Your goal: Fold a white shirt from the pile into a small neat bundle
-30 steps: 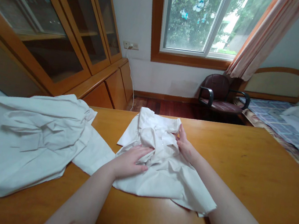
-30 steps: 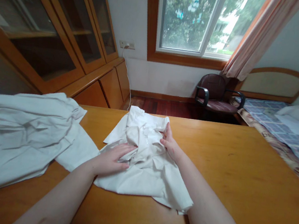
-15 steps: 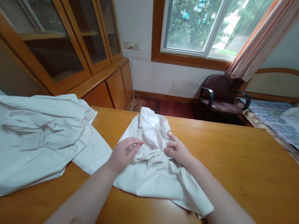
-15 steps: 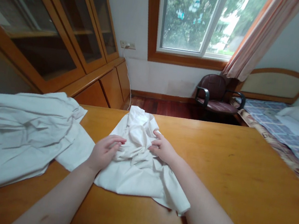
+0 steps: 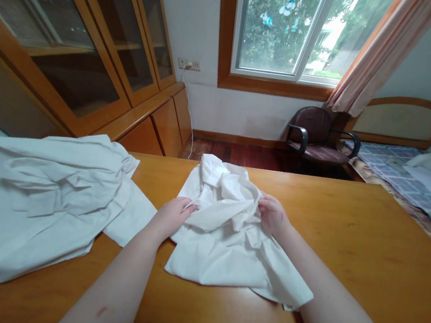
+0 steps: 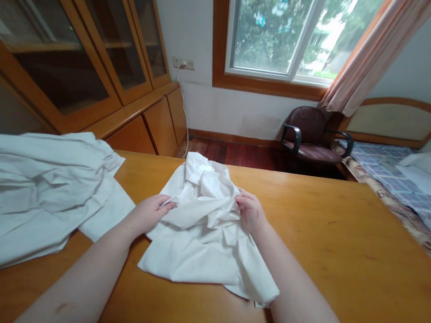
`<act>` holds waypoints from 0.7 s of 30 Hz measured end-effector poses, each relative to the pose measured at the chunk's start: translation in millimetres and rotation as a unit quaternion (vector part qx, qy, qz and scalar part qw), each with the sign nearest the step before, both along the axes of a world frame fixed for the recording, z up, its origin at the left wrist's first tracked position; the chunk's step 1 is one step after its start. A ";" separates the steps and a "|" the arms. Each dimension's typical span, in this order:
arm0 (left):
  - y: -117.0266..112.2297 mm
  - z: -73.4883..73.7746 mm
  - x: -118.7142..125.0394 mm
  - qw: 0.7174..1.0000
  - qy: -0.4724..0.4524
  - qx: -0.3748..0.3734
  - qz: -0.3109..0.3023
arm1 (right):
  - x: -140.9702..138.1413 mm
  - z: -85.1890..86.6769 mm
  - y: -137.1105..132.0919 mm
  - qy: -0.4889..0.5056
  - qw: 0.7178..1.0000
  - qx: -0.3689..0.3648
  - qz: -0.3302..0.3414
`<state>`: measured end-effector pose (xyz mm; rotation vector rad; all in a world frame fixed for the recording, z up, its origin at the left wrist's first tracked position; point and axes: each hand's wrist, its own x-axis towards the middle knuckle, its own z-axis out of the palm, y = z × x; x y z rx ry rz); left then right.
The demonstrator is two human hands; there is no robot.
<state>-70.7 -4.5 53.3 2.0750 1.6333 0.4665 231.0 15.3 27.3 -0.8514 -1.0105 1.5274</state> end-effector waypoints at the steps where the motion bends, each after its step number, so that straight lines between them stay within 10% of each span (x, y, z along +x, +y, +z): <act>1: -0.4 1.2 -0.8 1.000 -0.022 -0.007 0.003 | 1.2 0.1 0.7 0.015 1.000 -0.017 -0.004; 10: -6.4 -2.8 -9.8 0.966 -0.228 -0.075 0.096 | 6.9 7.6 7.1 0.083 0.991 -0.070 -0.078; 21: 0.7 2.6 -23.4 0.967 0.158 -0.096 0.177 | 30.3 5.8 16.6 -0.108 0.977 -0.007 -0.187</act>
